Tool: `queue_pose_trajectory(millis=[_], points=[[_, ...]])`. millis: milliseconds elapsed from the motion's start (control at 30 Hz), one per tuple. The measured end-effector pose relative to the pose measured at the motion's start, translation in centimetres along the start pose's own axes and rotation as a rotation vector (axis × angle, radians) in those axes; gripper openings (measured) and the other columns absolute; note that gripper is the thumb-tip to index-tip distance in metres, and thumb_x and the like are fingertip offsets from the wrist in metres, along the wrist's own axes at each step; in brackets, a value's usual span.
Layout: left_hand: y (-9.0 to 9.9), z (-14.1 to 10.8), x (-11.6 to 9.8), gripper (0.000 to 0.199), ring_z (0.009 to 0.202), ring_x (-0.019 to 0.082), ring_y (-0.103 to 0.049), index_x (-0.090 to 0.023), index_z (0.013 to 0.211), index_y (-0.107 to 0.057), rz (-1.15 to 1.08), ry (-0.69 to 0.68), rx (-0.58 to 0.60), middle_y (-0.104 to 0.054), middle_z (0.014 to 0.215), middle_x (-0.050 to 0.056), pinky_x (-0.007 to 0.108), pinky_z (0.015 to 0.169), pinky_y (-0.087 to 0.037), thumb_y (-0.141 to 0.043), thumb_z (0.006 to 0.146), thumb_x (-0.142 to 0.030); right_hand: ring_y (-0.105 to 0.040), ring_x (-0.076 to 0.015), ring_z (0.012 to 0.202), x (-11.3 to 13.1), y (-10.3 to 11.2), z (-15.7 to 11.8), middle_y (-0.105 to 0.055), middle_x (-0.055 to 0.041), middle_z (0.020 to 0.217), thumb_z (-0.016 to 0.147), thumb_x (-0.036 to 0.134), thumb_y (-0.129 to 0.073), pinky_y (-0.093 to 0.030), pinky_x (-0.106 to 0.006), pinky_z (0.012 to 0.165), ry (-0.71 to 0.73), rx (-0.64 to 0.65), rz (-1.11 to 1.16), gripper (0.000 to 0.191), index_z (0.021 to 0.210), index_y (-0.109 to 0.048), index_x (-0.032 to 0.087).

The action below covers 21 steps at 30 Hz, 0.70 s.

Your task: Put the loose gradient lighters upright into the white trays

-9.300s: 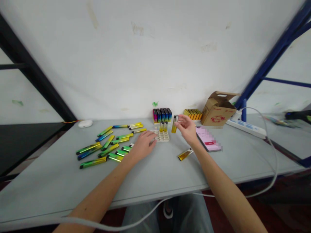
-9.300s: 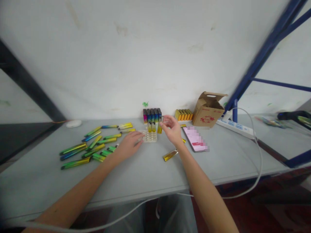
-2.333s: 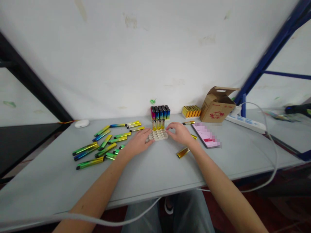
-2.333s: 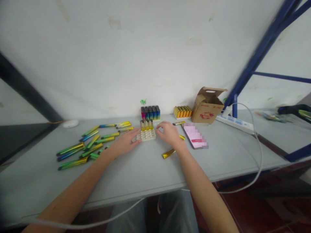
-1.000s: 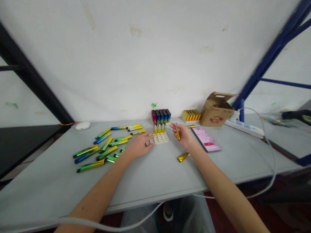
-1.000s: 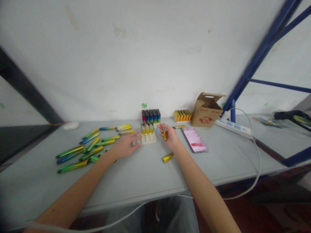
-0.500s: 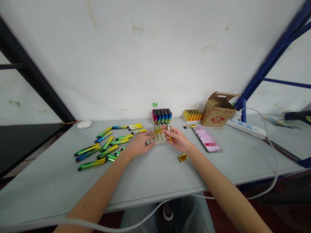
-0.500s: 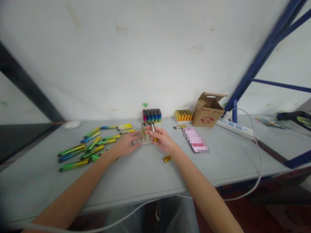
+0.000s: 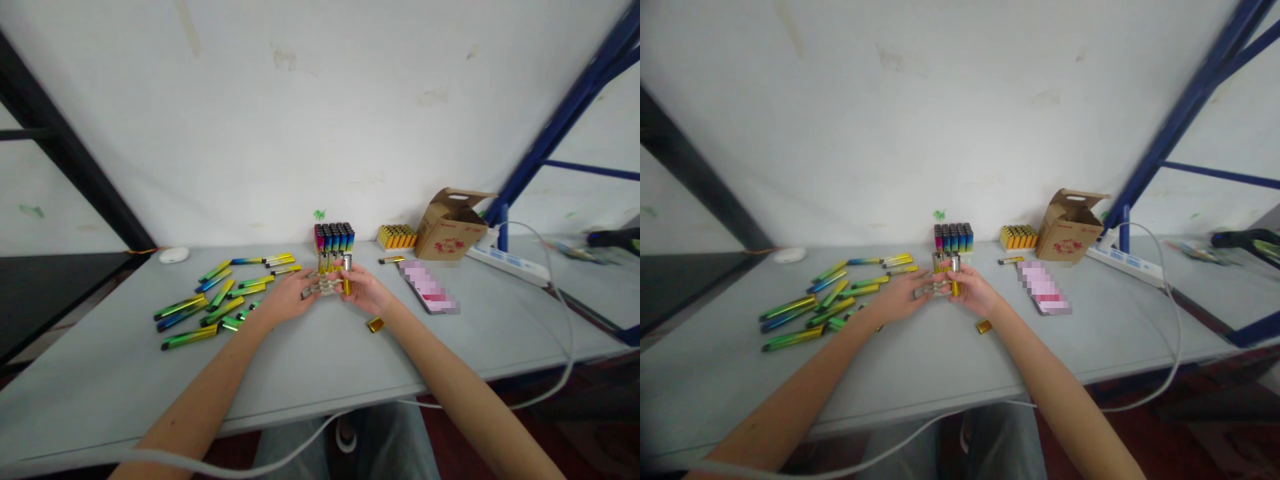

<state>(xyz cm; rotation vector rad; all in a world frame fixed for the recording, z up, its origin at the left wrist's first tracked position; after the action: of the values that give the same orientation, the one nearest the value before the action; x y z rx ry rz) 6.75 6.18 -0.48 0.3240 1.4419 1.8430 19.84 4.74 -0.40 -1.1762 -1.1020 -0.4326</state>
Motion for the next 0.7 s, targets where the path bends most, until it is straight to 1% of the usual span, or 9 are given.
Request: queue_pose_trajectory(millis=[67,133,200,267,367,433,500,600,700], points=[[0.0,0.0,0.0,0.042,0.126,0.029,-0.054,-0.024,0.13,-0.061,-0.004,0.004,-0.005,-0.054,0.14,0.012,0.045,0.109,-0.04,-0.049,0.092,-0.038,-0.05,-0.0077,0.052,0.2,0.1,-0.1,-0.069,0.0019,0.081,0.08,0.03,-0.066,-0.036,-0.017,0.044,-0.004,-0.028,0.001,0.026,0.104,-0.062,0.023],[-0.2,-0.1,0.2,0.043,0.126,0.03,-0.054,-0.022,0.13,-0.061,-0.001,0.018,-0.006,-0.055,0.14,0.013,0.045,0.11,-0.039,-0.05,0.091,-0.039,-0.047,-0.009,0.051,0.4,0.2,-0.1,-0.067,0.0009,0.079,0.087,0.039,-0.054,-0.037,-0.019,0.046,-0.015,-0.048,-0.01,0.026,0.105,-0.064,0.023],[-0.2,-0.1,0.3,0.044,0.126,0.031,-0.054,-0.02,0.128,-0.062,0.002,0.026,-0.014,-0.056,0.138,0.014,0.046,0.11,-0.039,-0.053,0.09,-0.039,-0.049,-0.0111,0.055,0.6,0.3,0.1,-0.066,-0.001,0.08,0.092,0.042,-0.044,-0.042,-0.022,0.052,-0.009,-0.056,-0.021,0.032,0.106,-0.064,0.021],[0.1,0.0,0.1,0.042,0.124,0.03,-0.055,-0.019,0.125,-0.064,-0.01,0.008,-0.048,-0.059,0.134,0.014,0.045,0.109,-0.04,-0.054,0.089,-0.037,-0.053,-0.0126,0.06,1.0,0.5,0.2,-0.066,-0.0022,0.082,0.093,0.04,-0.041,-0.047,-0.026,0.06,0.026,-0.074,-0.031,0.033,0.106,-0.064,0.021],[1.3,0.1,-0.8,0.034,0.113,0.027,-0.061,-0.019,0.115,-0.068,-0.049,-0.029,-0.135,-0.066,0.122,0.012,0.044,0.103,-0.045,-0.053,0.089,-0.035,-0.06,-0.0148,0.072,1.5,0.9,0.3,-0.067,-0.0034,0.086,0.091,0.04,-0.045,-0.05,-0.029,0.071,0.079,-0.119,-0.1,0.031,0.106,-0.064,0.021],[2.1,0.2,-1.4,0.03,0.104,0.025,-0.064,-0.019,0.109,-0.07,-0.077,-0.023,-0.189,-0.07,0.112,0.01,0.041,0.098,-0.048,-0.052,0.091,-0.034,-0.063,-0.0162,0.081,2.0,1.2,0.2,-0.068,-0.0039,0.089,0.086,0.042,-0.054,-0.051,-0.029,0.077,0.139,-0.15,-0.169,0.027,0.1,-0.063,0.021],[2.8,0.2,-1.9,0.029,0.098,0.023,-0.066,-0.019,0.103,-0.071,-0.106,0.001,-0.227,-0.072,0.105,0.009,0.039,0.094,-0.05,-0.051,0.092,-0.036,-0.065,-0.0176,0.087,2.6,1.3,0.1,-0.07,-0.0038,0.092,0.078,0.042,-0.066,-0.051,-0.031,0.082,0.224,-0.171,-0.217,0.027,0.095,-0.061,0.022],[3.2,0.1,-2.7,0.031,0.094,0.023,-0.067,-0.018,0.101,-0.071,-0.166,0.021,-0.26,-0.074,0.101,0.009,0.038,0.09,-0.051,-0.051,0.092,-0.04,-0.067,-0.0186,0.088,3.2,1.4,0.0,-0.073,-0.0033,0.09,0.067,0.041,-0.079,-0.051,-0.032,0.085,0.332,-0.186,-0.252,0.038,0.093,-0.059,0.022],[2.9,0.1,-3.3,0.033,0.096,0.024,-0.067,-0.018,0.106,-0.069,-0.262,0.022,-0.267,-0.073,0.106,0.01,0.037,0.09,-0.05,-0.056,0.09,-0.043,-0.069,-0.0174,0.084,3.0,1.2,0.2,-0.075,-0.0017,0.087,0.066,0.04,-0.082,-0.052,-0.033,0.085,0.355,-0.16,-0.262,0.043,0.097,-0.058,0.022]])
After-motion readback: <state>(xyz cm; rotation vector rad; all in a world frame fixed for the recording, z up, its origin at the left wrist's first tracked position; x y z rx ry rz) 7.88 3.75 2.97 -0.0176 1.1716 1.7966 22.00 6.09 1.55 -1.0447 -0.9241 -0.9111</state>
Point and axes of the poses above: each hand's wrist, its own z-axis towards the middle knuckle, its own y-axis out of the back of the hand, x = y × z, the point moved 8 cm from there along z, towards the middle knuckle
